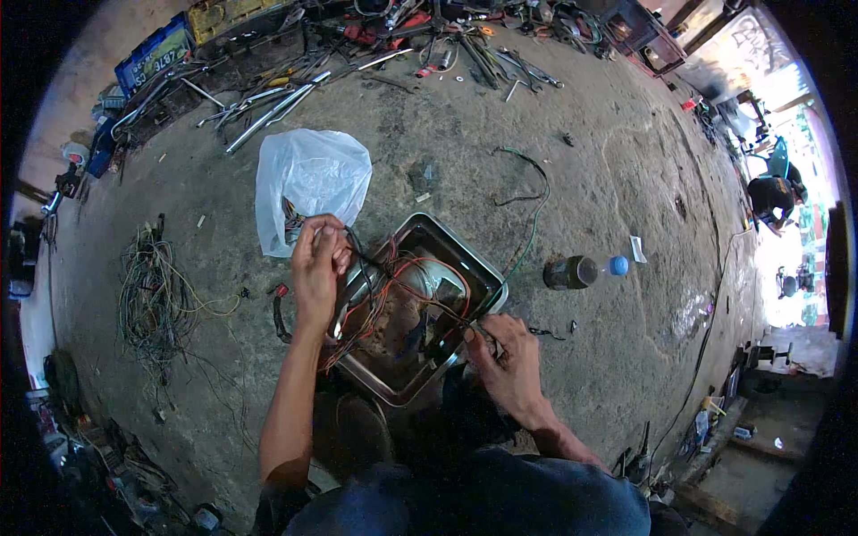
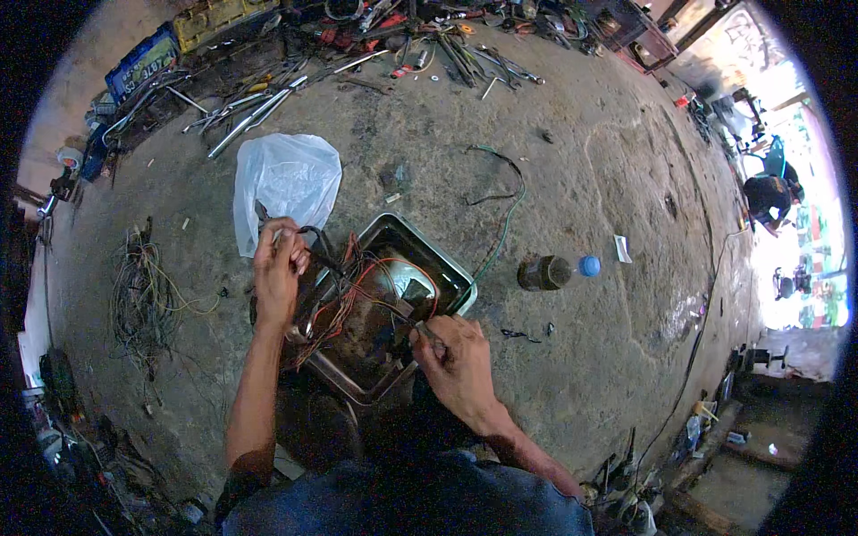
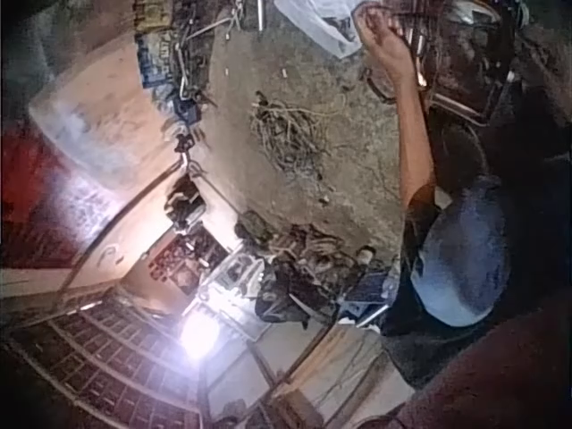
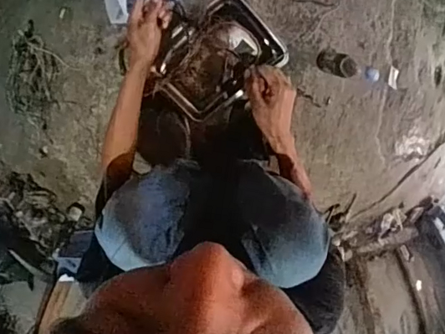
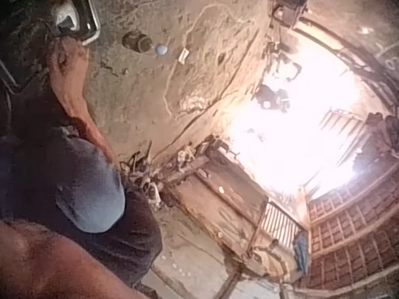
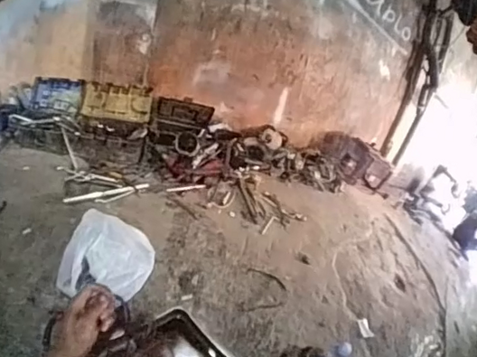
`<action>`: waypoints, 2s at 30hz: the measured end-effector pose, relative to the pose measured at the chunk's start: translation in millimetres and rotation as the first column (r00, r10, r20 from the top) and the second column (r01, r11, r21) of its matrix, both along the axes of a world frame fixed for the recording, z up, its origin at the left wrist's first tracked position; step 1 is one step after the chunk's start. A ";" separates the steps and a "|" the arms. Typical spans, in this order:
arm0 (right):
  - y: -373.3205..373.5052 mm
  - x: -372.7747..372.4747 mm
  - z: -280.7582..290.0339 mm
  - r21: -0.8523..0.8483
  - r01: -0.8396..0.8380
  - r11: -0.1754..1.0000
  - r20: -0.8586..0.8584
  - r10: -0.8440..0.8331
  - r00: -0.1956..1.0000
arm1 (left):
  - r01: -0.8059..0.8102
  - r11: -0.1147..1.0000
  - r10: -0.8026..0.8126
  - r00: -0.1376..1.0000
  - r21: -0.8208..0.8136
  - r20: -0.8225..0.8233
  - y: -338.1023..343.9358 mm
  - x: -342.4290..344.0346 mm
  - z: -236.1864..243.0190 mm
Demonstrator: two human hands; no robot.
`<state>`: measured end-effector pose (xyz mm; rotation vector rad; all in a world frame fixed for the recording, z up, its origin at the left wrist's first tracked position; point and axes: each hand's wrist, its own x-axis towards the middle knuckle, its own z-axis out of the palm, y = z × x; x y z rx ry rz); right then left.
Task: Repairing and cleaning a motorcycle wiring harness using solvent in a metal tray.
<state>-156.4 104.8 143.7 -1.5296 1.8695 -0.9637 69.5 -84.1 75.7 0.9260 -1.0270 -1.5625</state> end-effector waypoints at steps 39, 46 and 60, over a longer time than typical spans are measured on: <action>-70.0 -33.6 -59.8 0.434 0.152 0.888 0.851 -0.460 0.254 | 0.093 0.990 -0.007 0.788 -0.107 0.615 144.3 16.2 37.8; -85.1 -10.4 -88.8 0.489 0.178 0.854 0.859 -0.507 0.071 | 0.002 0.998 -0.014 0.980 0.058 0.198 149.8 35.4 20.4; -90.8 -0.9 -56.9 0.445 0.018 0.896 0.894 -0.443 -0.067 | 0.477 0.869 -0.348 0.394 0.134 0.851 116.8 25.6 19.6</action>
